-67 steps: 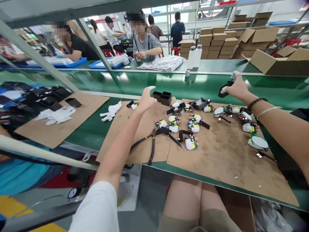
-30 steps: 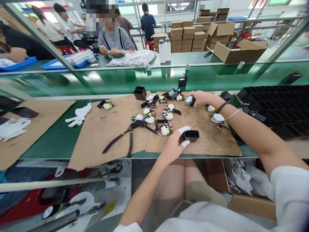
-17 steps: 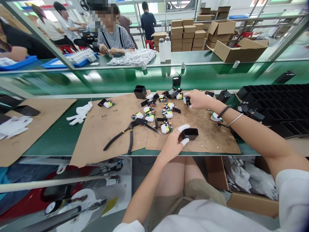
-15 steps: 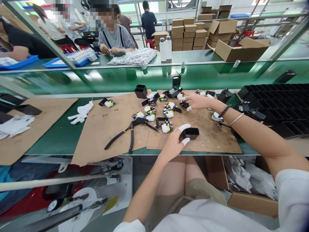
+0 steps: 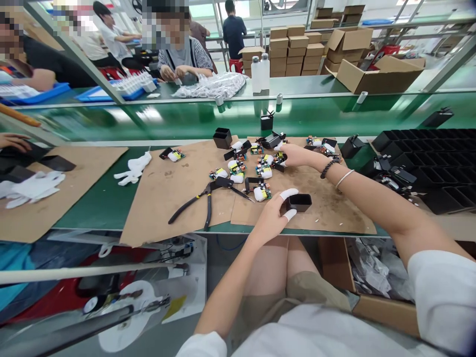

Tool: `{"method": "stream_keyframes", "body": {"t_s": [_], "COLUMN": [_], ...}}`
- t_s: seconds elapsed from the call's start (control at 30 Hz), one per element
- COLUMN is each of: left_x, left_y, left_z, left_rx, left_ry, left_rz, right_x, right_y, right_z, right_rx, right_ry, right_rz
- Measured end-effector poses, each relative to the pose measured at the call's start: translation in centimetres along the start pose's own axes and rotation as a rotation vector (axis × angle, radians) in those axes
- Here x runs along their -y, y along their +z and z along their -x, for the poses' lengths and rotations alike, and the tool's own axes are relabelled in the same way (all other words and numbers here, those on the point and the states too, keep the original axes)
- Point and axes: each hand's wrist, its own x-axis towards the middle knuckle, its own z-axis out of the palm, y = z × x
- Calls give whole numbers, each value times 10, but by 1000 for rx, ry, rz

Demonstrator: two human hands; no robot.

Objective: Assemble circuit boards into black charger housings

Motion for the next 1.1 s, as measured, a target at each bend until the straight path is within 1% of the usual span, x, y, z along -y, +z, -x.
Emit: {"method": "stream_keyframes", "body": {"t_s": [0.07, 0.13, 0.23, 0.3, 0.37, 0.43, 0.53, 0.6, 0.67, 0.77, 0.83, 0.97, 1.1], "left_x": [1, 2, 3, 4, 5, 5, 6, 6, 5, 5, 7, 12, 16], "left_y": [0, -1, 0, 0, 1, 1, 0, 0, -1, -2, -2, -1, 0], "left_z": [0, 0, -1, -1, -1, -1, -1, -1, -2, -3, -4, -7, -10], "left_rx": [2, 2, 7, 7, 2, -5, -7, -6, -7, -14, -17, -5, -5], "left_ry": [6, 21, 48, 48, 38, 32, 38, 40, 39, 25, 4, -24, -25], "left_rz": [-20, -24, -10, -11, -16, -18, -15, -13, -10, 19, 42, 60, 74], "right_x": [-2, -7, -16, -19, -17, -8, 13, 28, 38, 38, 29, 6, -6], "right_y": [-3, -8, -16, -22, -27, -30, -23, -9, 7, 19, 18, 7, -1], "right_z": [0, 7, 28, 45, 62, 76, 89, 91, 87, 78, 75, 72, 62], "right_rx": [29, 87, 152, 153, 134, 75, -69, -144, -178, -166, -146, -97, -44], "right_ry": [-27, -64, -63, -58, -57, 32, 282, 404, 489, 520, 490, 429, 367], "right_rz": [14, 27, 66, 92, 107, 123, 169, 192, 192, 161, 134, 94, 74]}}
